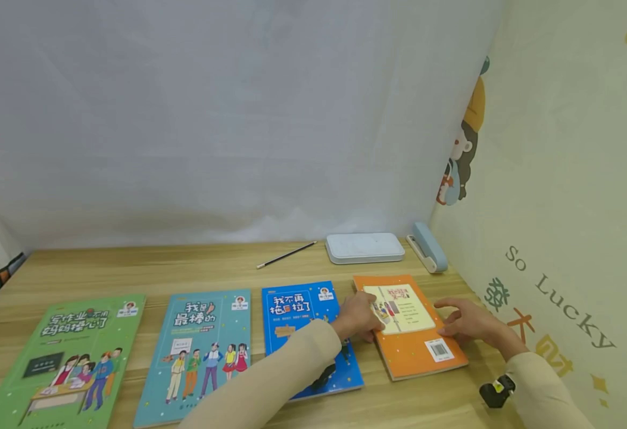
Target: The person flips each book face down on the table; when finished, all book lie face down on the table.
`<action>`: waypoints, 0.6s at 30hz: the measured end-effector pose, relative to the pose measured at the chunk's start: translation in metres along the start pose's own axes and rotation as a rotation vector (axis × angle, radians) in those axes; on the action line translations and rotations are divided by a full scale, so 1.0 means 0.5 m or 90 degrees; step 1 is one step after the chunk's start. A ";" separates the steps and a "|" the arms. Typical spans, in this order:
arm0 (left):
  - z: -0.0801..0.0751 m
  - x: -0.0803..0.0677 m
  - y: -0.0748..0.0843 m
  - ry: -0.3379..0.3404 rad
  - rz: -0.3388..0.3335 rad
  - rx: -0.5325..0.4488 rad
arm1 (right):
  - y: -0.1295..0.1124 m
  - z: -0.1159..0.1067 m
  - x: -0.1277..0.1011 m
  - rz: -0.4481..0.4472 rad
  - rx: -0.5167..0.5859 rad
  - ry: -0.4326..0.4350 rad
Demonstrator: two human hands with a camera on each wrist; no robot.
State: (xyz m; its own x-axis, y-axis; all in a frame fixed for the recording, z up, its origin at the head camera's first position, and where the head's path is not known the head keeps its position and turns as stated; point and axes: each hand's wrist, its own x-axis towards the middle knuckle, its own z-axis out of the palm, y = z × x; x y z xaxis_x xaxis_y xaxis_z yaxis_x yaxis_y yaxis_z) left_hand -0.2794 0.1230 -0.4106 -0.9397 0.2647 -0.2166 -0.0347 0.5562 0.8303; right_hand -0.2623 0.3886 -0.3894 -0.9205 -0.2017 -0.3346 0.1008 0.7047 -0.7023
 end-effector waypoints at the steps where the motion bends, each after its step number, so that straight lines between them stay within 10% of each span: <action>1: 0.000 0.001 0.000 -0.002 0.001 0.000 | 0.001 0.000 -0.001 -0.001 0.008 -0.004; 18: -0.040 0.000 -0.004 -0.042 0.052 0.004 | -0.009 -0.004 -0.008 0.056 0.029 -0.002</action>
State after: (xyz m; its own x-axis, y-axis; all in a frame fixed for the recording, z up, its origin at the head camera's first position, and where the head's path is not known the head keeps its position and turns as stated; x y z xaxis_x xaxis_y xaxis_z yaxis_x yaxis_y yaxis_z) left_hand -0.2859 0.1062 -0.4020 -0.9148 0.3607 -0.1819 0.0436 0.5360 0.8431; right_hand -0.2597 0.3875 -0.3837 -0.9062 -0.1424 -0.3981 0.1982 0.6886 -0.6975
